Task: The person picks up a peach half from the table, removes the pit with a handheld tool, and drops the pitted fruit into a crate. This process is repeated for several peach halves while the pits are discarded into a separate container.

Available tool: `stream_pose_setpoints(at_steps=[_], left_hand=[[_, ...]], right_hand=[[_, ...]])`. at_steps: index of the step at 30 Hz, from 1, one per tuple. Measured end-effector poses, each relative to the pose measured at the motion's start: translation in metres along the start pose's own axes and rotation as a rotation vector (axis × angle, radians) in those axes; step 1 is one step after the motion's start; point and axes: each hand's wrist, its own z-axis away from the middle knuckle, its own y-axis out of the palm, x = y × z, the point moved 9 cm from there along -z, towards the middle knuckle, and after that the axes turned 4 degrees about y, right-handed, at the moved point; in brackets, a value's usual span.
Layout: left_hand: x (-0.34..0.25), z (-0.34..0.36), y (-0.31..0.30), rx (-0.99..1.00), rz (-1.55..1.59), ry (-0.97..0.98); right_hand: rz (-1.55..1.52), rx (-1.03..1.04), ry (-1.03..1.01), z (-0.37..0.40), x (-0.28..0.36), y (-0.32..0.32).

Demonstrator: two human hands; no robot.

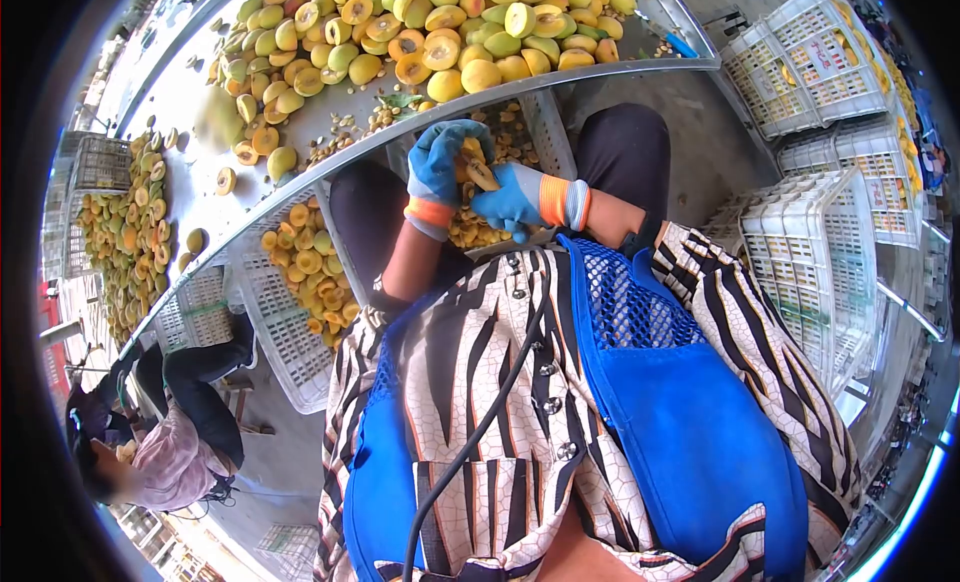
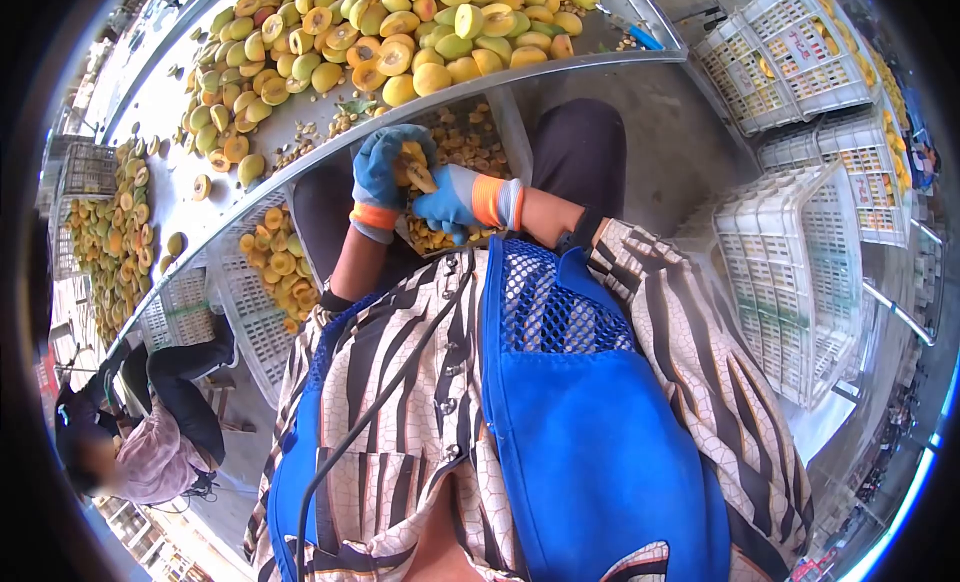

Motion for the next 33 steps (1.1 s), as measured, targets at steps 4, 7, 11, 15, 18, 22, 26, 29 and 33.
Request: stream_pose_setpoints(at_steps=[4, 7, 11, 15, 18, 22, 26, 29, 33], left_hand=[[0.006, -0.001, -0.001, 0.003, -0.033, 0.018], [-0.003, 0.001, 0.003, -0.014, -0.063, 0.03], [-0.016, 0.004, 0.007, 0.002, -0.506, 0.216], [-0.016, 0.006, -0.004, -0.02, -0.52, 0.145], [-0.018, 0.003, -0.01, -0.003, -0.417, 0.219], [-0.012, 0.007, -0.008, -0.09, -0.158, 0.039], [-0.021, 0.011, -0.012, -0.182, -0.09, 0.05], [-0.028, 0.016, -0.016, -0.269, -0.025, 0.032], [-0.021, 0.009, -0.027, -0.254, -0.091, 0.057]], right_hand=[[0.043, -0.027, 0.016, -0.004, -0.004, -0.001], [-0.325, 0.199, 0.08, 0.0, -0.012, 0.01], [0.149, -0.073, 0.003, -0.006, -0.007, -0.005], [-0.128, 0.074, 0.018, -0.008, -0.013, 0.009], [-0.373, 0.192, 0.177, 0.005, -0.011, 0.024], [-0.589, 0.63, 0.258, 0.006, -0.02, 0.035], [-0.58, 0.634, 0.268, 0.003, -0.022, 0.036], [-0.342, 0.363, 0.152, -0.003, -0.013, 0.032], [-0.119, 0.191, -0.022, -0.015, -0.002, 0.019]])
